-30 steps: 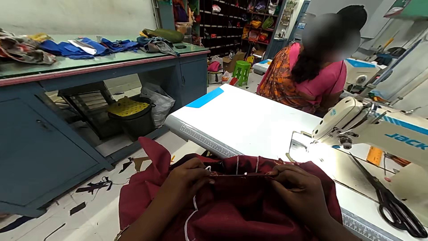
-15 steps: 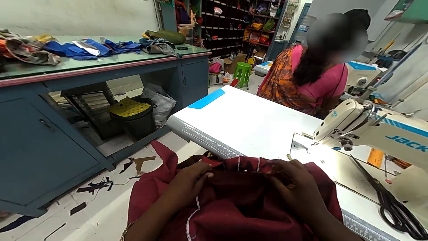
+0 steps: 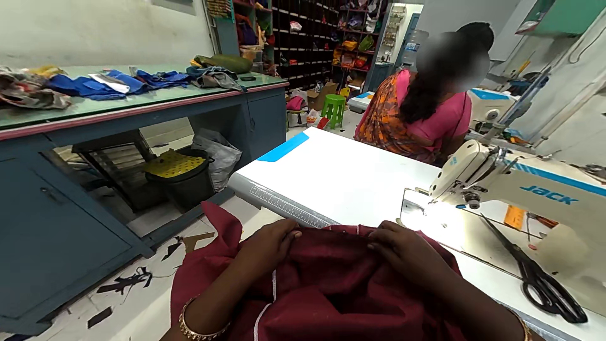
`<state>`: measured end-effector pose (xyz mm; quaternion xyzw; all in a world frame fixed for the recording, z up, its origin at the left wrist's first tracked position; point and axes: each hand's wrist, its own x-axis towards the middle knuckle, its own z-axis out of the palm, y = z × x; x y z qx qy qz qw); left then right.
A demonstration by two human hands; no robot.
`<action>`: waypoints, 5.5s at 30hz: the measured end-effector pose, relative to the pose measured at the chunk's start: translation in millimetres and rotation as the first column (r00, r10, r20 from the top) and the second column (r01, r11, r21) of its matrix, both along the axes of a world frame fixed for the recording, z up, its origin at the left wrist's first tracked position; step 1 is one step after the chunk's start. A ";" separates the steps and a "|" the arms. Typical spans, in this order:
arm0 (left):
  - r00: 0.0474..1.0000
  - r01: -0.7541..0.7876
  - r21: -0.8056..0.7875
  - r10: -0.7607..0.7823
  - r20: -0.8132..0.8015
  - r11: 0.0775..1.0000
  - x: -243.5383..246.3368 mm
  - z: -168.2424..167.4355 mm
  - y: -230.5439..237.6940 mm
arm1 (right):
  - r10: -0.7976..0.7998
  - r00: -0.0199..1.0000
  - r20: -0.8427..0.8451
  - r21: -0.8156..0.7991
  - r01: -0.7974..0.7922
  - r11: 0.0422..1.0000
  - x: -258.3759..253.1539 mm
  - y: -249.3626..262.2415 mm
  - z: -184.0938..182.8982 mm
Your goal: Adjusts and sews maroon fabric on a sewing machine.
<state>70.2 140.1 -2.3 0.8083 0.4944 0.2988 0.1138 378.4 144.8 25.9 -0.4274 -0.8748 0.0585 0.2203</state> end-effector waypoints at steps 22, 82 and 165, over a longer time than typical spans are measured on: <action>0.945 0.246 0.487 -0.096 -0.313 0.838 42.6 77.1 61.8 | -0.215 0.965 -0.152 -0.070 0.206 0.976 20.3 -18.3 14.3; 0.930 0.338 0.675 -0.123 -0.347 0.656 64.9 109.7 103.8 | -0.218 0.898 -0.381 -0.555 -0.035 0.831 16.9 -6.9 29.0; 0.519 0.832 -0.196 -0.853 -0.054 0.519 316.4 -2.7 251.0 | -0.868 0.173 -0.465 -0.817 0.295 0.496 76.3 73.1 -56.7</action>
